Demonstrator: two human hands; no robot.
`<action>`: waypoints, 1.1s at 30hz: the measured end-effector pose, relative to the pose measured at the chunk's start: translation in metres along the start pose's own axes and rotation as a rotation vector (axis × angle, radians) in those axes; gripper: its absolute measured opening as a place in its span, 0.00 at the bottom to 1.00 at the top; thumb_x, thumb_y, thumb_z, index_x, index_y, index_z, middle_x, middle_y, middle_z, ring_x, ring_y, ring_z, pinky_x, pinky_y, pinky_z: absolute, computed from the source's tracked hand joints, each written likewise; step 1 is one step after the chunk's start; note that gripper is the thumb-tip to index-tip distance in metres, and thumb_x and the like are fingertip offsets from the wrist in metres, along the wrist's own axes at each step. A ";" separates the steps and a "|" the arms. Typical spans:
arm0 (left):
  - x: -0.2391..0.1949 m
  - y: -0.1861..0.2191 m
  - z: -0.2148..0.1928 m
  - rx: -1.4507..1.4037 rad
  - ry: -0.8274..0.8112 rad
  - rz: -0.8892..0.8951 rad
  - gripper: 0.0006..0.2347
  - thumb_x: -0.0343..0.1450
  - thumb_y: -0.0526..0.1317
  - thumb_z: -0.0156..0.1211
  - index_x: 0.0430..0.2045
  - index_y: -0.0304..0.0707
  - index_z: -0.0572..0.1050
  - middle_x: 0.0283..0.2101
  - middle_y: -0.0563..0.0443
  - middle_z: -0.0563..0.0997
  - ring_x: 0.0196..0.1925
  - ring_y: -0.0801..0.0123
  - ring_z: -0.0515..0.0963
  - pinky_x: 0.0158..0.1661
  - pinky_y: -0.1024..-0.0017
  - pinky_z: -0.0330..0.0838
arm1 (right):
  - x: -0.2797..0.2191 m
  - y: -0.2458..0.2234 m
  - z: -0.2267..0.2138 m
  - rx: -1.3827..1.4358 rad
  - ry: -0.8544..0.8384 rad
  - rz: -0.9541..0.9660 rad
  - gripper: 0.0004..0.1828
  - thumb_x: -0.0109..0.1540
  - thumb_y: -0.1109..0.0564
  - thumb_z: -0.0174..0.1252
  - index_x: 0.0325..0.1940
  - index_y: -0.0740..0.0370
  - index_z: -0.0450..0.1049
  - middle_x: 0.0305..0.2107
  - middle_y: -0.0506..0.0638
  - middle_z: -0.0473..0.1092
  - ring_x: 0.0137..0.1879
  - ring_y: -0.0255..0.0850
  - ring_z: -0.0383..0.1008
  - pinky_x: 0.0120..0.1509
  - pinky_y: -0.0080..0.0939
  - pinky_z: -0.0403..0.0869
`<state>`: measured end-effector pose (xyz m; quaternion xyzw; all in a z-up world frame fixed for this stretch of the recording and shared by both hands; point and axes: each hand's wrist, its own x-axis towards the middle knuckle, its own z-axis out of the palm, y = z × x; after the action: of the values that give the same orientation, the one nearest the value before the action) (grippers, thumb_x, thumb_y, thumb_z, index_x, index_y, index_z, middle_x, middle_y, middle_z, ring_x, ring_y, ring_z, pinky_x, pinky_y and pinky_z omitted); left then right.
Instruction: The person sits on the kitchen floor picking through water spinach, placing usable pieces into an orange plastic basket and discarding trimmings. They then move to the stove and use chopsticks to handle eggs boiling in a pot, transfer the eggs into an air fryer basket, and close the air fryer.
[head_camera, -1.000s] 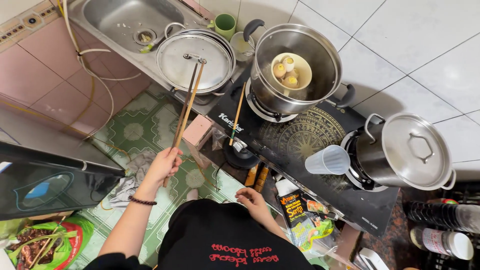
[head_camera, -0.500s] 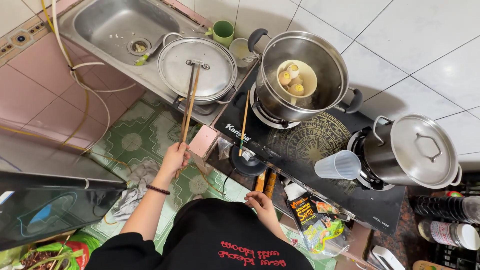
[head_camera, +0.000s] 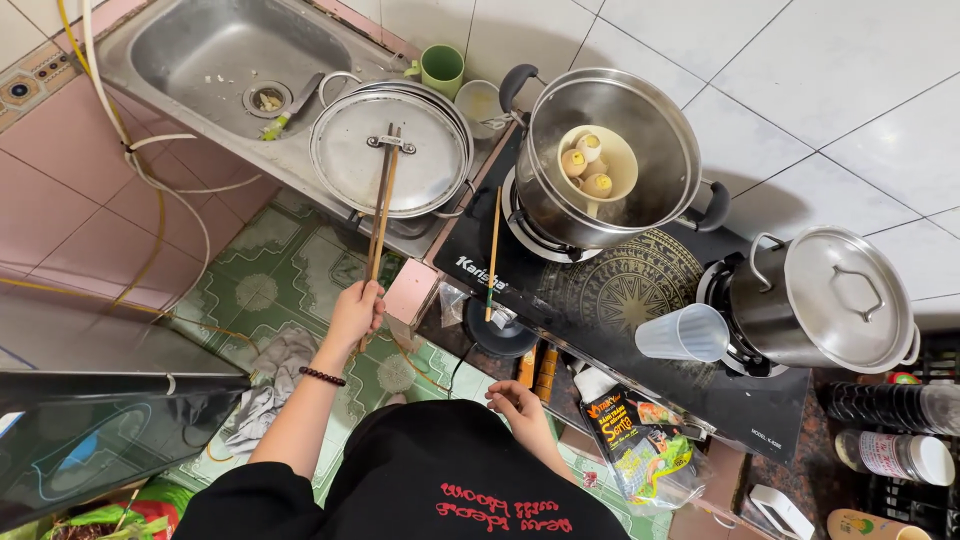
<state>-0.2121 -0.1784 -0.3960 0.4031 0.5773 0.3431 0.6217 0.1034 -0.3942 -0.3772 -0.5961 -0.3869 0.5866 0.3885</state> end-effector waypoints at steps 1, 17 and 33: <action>0.002 -0.002 0.001 -0.010 0.001 0.045 0.15 0.79 0.45 0.46 0.37 0.29 0.72 0.22 0.51 0.74 0.15 0.75 0.69 0.16 0.75 0.61 | 0.000 0.000 0.001 -0.002 0.010 0.001 0.12 0.67 0.58 0.55 0.50 0.67 0.74 0.40 0.50 0.77 0.46 0.35 0.77 0.55 0.36 0.76; -0.118 0.205 -0.046 0.070 -0.120 0.082 0.11 0.78 0.42 0.45 0.36 0.31 0.71 0.18 0.55 0.64 0.11 0.75 0.61 0.13 0.75 0.53 | 0.011 0.004 -0.002 0.031 -0.010 -0.014 0.11 0.67 0.58 0.55 0.50 0.68 0.74 0.41 0.51 0.77 0.47 0.36 0.78 0.54 0.36 0.75; -0.158 0.309 -0.018 0.150 -0.260 0.056 0.13 0.77 0.42 0.44 0.37 0.28 0.71 0.19 0.55 0.62 0.11 0.77 0.58 0.13 0.77 0.51 | 0.012 0.028 -0.022 0.083 0.033 0.002 0.11 0.66 0.60 0.54 0.50 0.68 0.73 0.41 0.51 0.77 0.47 0.37 0.78 0.55 0.36 0.75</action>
<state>-0.2331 -0.1815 -0.0497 0.5052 0.5045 0.2612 0.6496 0.1258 -0.3949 -0.4071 -0.5893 -0.3552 0.5925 0.4189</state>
